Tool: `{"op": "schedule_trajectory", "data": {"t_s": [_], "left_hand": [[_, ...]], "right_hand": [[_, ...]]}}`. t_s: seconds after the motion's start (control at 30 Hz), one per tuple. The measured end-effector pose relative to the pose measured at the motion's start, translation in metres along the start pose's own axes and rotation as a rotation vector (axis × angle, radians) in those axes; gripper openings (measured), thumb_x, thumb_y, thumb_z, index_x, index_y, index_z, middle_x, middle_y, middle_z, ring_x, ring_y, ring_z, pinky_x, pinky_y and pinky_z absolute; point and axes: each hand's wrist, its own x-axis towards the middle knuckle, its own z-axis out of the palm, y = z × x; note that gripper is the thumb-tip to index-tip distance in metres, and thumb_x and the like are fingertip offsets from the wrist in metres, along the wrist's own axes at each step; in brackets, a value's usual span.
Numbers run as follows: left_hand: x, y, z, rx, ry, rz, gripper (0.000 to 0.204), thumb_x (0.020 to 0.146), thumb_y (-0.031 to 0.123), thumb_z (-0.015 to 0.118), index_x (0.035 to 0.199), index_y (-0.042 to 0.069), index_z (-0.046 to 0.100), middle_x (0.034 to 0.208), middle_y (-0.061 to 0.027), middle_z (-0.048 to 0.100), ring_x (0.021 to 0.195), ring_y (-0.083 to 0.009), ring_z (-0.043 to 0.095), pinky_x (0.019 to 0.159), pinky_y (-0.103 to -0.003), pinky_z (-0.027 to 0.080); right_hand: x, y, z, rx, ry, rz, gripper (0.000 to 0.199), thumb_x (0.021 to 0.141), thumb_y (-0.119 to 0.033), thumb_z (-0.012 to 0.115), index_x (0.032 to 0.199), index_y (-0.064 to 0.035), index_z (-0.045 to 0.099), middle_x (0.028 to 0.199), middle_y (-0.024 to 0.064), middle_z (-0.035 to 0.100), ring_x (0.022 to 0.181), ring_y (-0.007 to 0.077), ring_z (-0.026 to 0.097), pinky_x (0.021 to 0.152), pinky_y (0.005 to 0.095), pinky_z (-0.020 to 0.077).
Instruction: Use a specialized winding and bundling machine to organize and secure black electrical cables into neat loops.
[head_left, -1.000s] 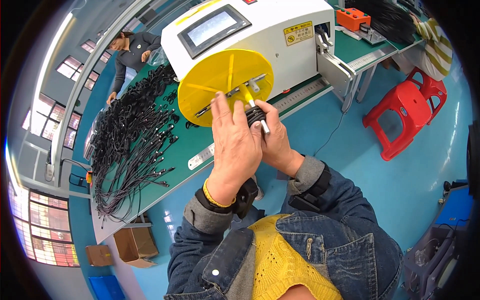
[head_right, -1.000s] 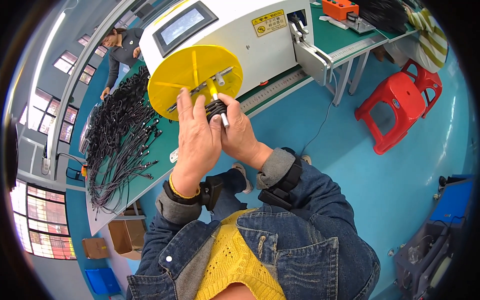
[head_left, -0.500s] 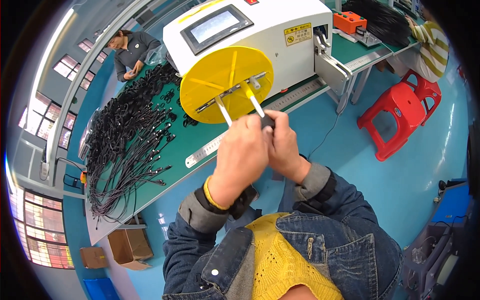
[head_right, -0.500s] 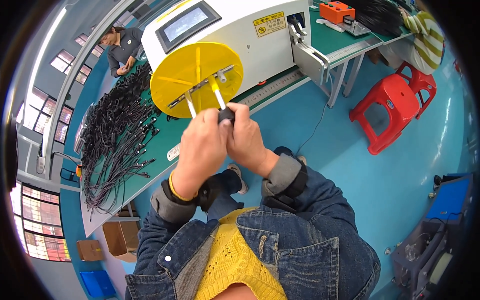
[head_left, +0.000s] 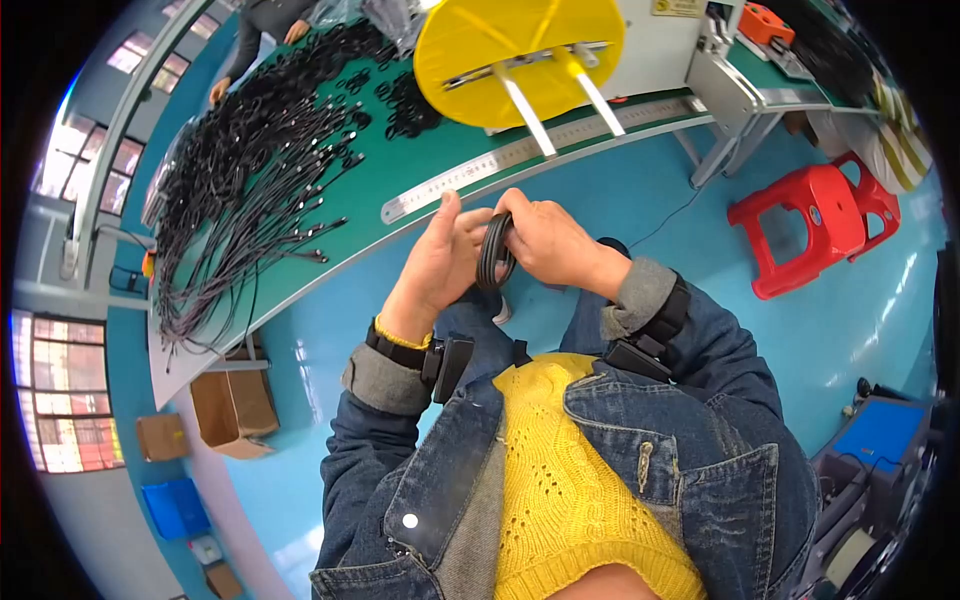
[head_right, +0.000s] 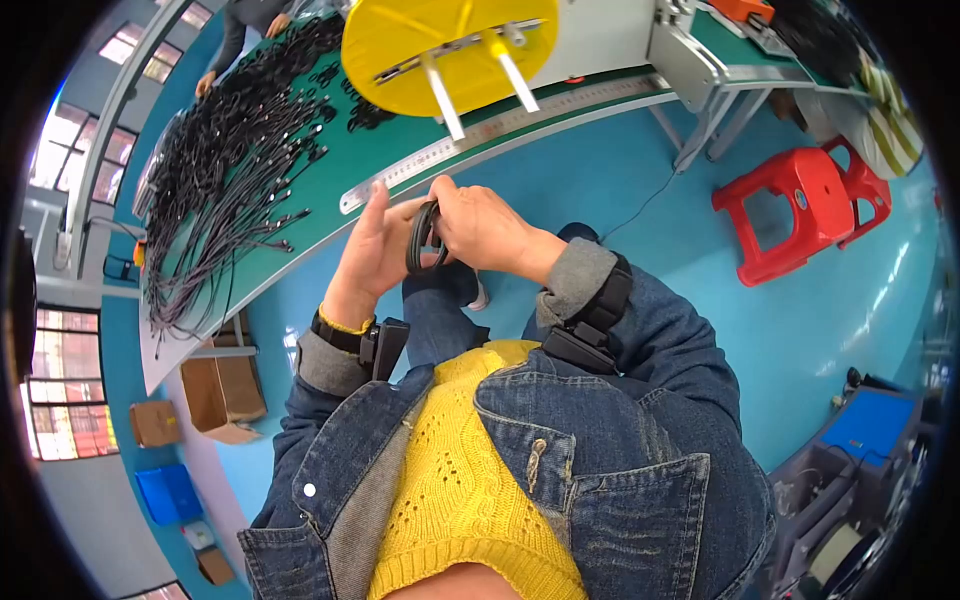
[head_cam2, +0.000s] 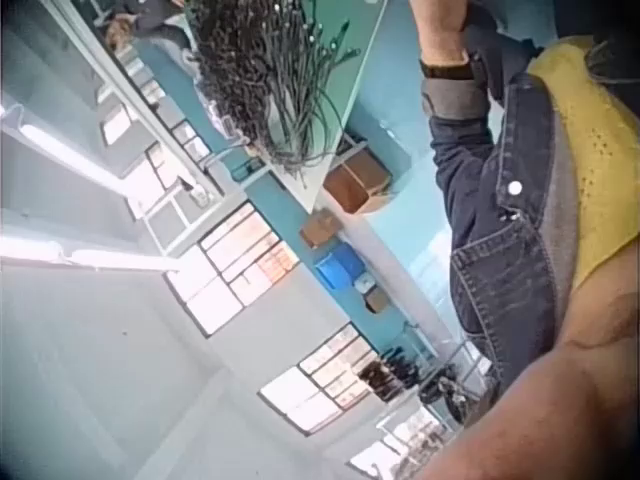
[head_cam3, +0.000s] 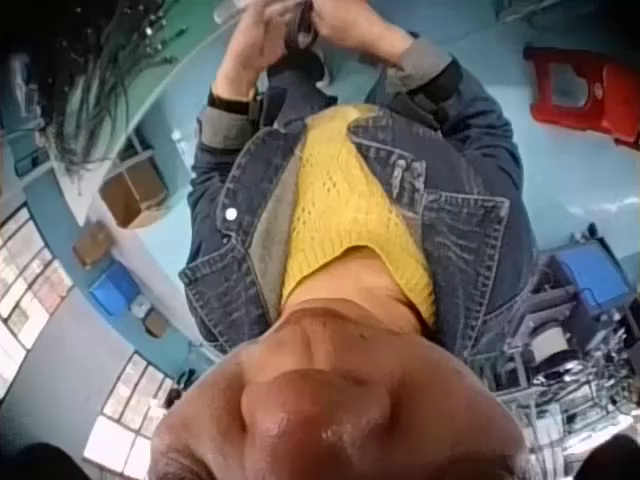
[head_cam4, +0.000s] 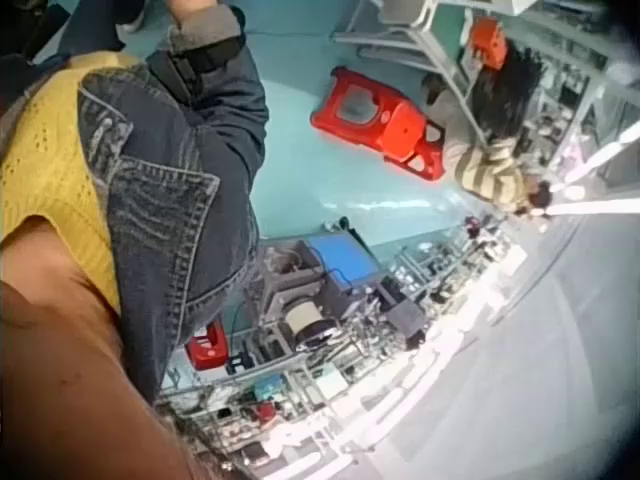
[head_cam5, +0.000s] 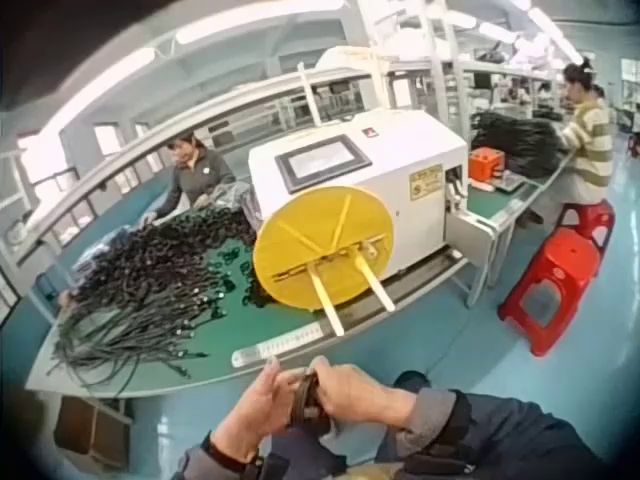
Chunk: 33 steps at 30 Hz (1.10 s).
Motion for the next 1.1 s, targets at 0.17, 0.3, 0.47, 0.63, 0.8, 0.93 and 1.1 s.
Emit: {"op": "schedule_trajectory", "data": {"t_s": [0.17,0.3,0.47,0.63,0.8,0.93,1.1], "left_hand": [[-0.03,-0.011,-0.013,0.071,0.051,-0.091,0.033,0.089,0.031,0.053,0.104,0.002,0.055,0.095,-0.0127,0.062,0.067,-0.018,0.061,0.047,-0.029,0.046],[-0.024,-0.013,-0.062,0.24,-0.094,-0.34,0.028,0.087,0.027,0.056,0.103,0.004,0.055,0.085,-0.0098,0.062,0.065,-0.0167,0.061,0.045,-0.026,0.047],[-0.022,-0.023,-0.093,-0.04,-0.168,-0.27,0.025,0.085,0.02,0.057,0.101,0.002,0.055,0.082,-0.0099,0.062,0.065,-0.0177,0.062,0.048,-0.029,0.05],[-0.018,-0.031,-0.077,-0.217,0.013,-0.062,0.023,0.084,0.016,0.055,0.1,0.0,0.056,0.089,-0.0138,0.064,0.073,-0.0217,0.064,0.059,-0.034,0.053],[-0.016,-0.037,-0.1,-0.24,0.068,-0.047,0.02,0.081,0.011,0.054,0.097,0.0,0.057,0.09,-0.0112,0.064,0.083,-0.0235,0.063,0.074,-0.039,0.052],[-0.02,-0.042,-0.126,-0.215,-0.041,-0.046,0.023,0.076,0.007,0.054,0.097,0.001,0.058,0.09,-0.0103,0.064,0.085,-0.0226,0.063,0.076,-0.038,0.052],[-0.025,-0.039,-0.134,-0.385,-0.248,0.043,0.028,0.072,0.006,0.056,0.1,0.001,0.058,0.093,-0.011,0.063,0.087,-0.0227,0.062,0.078,-0.038,0.052]], "right_hand": [[0.007,-0.004,0.038,0.0,-0.109,-0.022,0.022,0.077,-0.009,0.057,0.092,-0.001,0.042,0.065,0.0208,0.058,0.064,0.0415,0.057,0.056,0.0485,0.0443],[0.011,-0.012,0.047,-0.18,-0.406,0.066,0.027,0.078,-0.01,0.057,0.098,0.0007,0.042,0.071,0.0219,0.059,0.069,0.0393,0.059,0.061,0.0472,0.0447],[0.017,-0.015,0.041,0.037,-0.415,0.136,0.051,0.074,-0.02,0.066,0.113,0.0029,0.041,0.094,0.0247,0.059,0.089,0.0374,0.059,0.074,0.0436,0.0464],[0.01,-0.029,0.05,0.117,-0.245,-0.056,0.087,0.061,-0.029,0.078,0.128,0.0033,0.034,0.119,0.0244,0.047,0.109,0.0374,0.049,0.09,0.0394,0.0421],[0.014,-0.019,0.08,0.079,-0.201,-0.056,0.092,0.054,-0.028,0.081,0.128,0.0025,0.035,0.121,0.0226,0.046,0.112,0.0376,0.047,0.093,0.0384,0.0407],[0.018,-0.025,0.088,0.135,-0.202,-0.03,0.079,0.055,-0.023,0.078,0.119,0.0008,0.041,0.11,0.0206,0.051,0.104,0.0371,0.051,0.088,0.0402,0.043],[0.025,-0.028,0.099,0.153,-0.105,-0.15,0.067,0.054,-0.02,0.077,0.111,-0.0031,0.046,0.105,0.0155,0.054,0.096,0.0337,0.055,0.082,0.0383,0.046]]}}
